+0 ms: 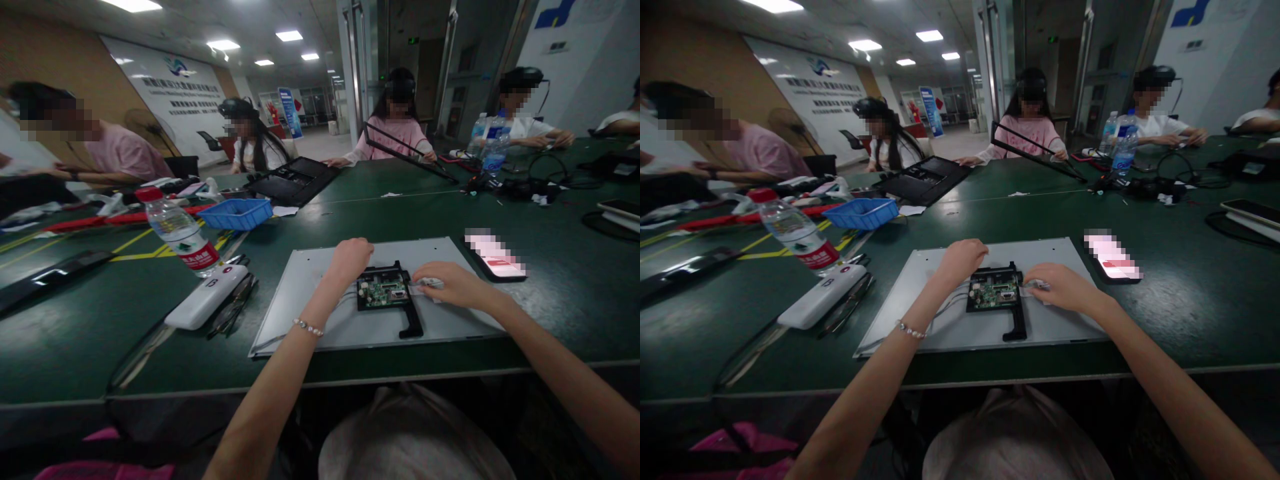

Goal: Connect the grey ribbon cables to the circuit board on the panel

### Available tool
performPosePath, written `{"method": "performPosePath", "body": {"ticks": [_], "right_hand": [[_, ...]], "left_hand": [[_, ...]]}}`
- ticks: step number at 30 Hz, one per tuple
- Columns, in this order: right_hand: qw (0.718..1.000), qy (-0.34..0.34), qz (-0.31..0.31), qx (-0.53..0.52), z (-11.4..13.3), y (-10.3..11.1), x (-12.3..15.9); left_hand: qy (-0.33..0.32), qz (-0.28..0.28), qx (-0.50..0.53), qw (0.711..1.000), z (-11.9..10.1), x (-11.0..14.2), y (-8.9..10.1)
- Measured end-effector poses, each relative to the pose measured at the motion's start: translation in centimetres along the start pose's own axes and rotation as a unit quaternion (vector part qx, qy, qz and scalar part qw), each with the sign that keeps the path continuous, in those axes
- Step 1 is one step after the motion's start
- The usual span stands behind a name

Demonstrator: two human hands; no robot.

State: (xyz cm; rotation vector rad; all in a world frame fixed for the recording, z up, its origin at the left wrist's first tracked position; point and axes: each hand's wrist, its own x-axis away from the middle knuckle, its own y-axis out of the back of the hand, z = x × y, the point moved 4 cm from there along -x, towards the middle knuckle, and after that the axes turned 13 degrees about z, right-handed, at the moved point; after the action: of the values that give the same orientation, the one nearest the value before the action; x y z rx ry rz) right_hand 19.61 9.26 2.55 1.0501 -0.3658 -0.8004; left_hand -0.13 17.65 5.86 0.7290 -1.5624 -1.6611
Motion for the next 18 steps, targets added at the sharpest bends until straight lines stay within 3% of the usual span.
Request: {"method": "performPosePath", "body": {"ticks": [8,14,18], "right_hand": [[0.992,-0.067,-0.010,-0.102,-0.4,-0.9,-0.7],[0.980,-0.104,0.003,-0.172,-1.4,-1.4,-0.8],[0.975,-0.128,0.016,-0.182,-2.3,-1.4,-0.6]], "left_hand": [[0.004,0.027,0.014,1.000,0.3,-0.2,-1.0],[0.006,0.046,0.044,0.998,3.5,1.4,0.4],[0.022,0.065,0.055,0.996,5.8,3.9,1.5]]}}
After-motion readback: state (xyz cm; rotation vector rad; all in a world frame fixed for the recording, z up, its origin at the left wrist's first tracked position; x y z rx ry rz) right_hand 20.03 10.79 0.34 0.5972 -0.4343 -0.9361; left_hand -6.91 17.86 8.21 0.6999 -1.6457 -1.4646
